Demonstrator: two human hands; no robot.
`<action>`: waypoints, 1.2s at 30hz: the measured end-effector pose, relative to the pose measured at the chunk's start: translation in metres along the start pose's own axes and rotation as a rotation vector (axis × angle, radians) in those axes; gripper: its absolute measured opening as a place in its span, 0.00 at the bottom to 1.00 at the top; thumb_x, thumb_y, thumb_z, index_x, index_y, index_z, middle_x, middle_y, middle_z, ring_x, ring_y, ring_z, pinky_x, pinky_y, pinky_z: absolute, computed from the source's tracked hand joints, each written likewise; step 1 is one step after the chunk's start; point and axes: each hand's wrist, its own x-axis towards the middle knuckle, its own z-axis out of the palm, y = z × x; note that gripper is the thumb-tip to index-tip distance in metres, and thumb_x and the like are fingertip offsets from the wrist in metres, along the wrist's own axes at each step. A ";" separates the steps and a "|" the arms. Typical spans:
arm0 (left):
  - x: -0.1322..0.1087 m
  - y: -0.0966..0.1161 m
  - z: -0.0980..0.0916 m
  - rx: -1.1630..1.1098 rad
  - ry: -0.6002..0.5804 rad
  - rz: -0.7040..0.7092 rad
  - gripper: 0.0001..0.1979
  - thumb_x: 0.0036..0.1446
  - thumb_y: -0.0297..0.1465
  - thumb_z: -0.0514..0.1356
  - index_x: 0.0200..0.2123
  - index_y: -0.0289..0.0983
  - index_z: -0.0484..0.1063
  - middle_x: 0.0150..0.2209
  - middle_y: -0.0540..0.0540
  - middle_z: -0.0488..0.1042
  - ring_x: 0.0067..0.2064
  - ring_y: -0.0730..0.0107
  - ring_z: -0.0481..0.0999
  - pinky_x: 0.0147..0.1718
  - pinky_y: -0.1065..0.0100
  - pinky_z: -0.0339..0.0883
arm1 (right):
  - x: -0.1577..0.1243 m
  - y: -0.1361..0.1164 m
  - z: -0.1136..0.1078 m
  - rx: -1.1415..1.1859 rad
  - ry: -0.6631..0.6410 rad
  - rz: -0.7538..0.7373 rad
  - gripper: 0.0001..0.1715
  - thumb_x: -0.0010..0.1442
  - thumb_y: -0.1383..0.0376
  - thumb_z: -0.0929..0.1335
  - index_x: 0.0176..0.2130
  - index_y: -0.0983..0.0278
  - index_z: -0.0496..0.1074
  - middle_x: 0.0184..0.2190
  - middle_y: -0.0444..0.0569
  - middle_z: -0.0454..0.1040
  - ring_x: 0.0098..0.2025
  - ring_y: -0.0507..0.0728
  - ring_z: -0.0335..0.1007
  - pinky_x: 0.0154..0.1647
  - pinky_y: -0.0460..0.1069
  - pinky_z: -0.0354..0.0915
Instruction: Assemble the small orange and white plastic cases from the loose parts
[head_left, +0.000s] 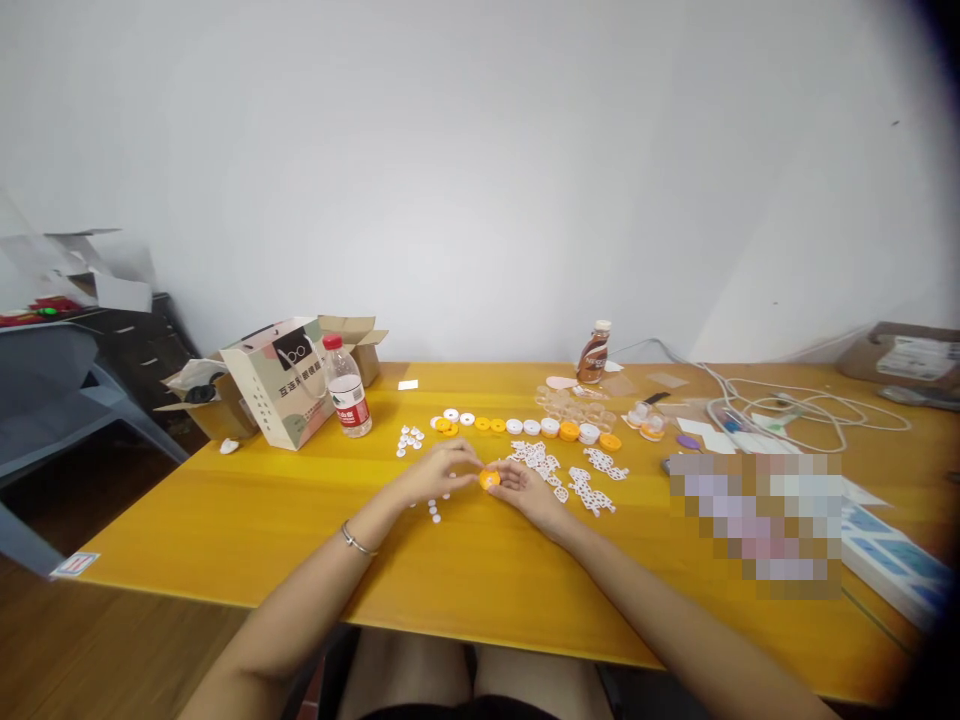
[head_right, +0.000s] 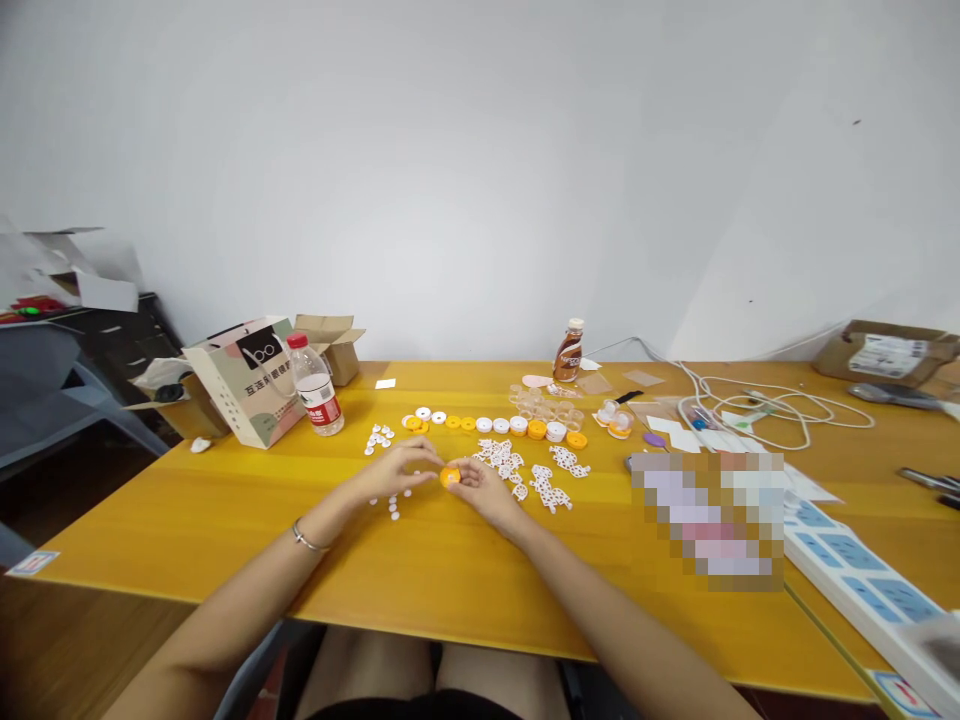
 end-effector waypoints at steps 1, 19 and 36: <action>-0.003 -0.005 -0.005 -0.035 0.004 -0.030 0.10 0.53 0.33 0.55 0.38 0.36 0.70 0.38 0.45 0.68 0.40 0.71 0.67 0.40 0.71 0.59 | 0.001 0.000 -0.001 -0.020 0.009 -0.001 0.19 0.40 0.63 0.72 0.35 0.62 0.68 0.32 0.45 0.72 0.35 0.53 0.69 0.43 0.51 0.62; -0.011 -0.026 -0.012 0.099 -0.187 -0.214 0.08 0.51 0.32 0.55 0.33 0.34 0.70 0.31 0.47 0.72 0.32 0.73 0.70 0.33 0.74 0.61 | 0.001 0.000 0.001 -0.089 0.034 -0.043 0.18 0.40 0.66 0.70 0.34 0.62 0.65 0.29 0.44 0.70 0.32 0.52 0.67 0.38 0.49 0.62; -0.007 -0.021 0.010 0.443 -0.195 -0.158 0.08 0.53 0.25 0.50 0.29 0.33 0.68 0.32 0.43 0.70 0.33 0.67 0.70 0.34 0.68 0.61 | 0.036 -0.001 0.010 -0.026 -0.016 -0.037 0.18 0.41 0.64 0.70 0.34 0.61 0.63 0.25 0.40 0.69 0.28 0.51 0.65 0.32 0.47 0.60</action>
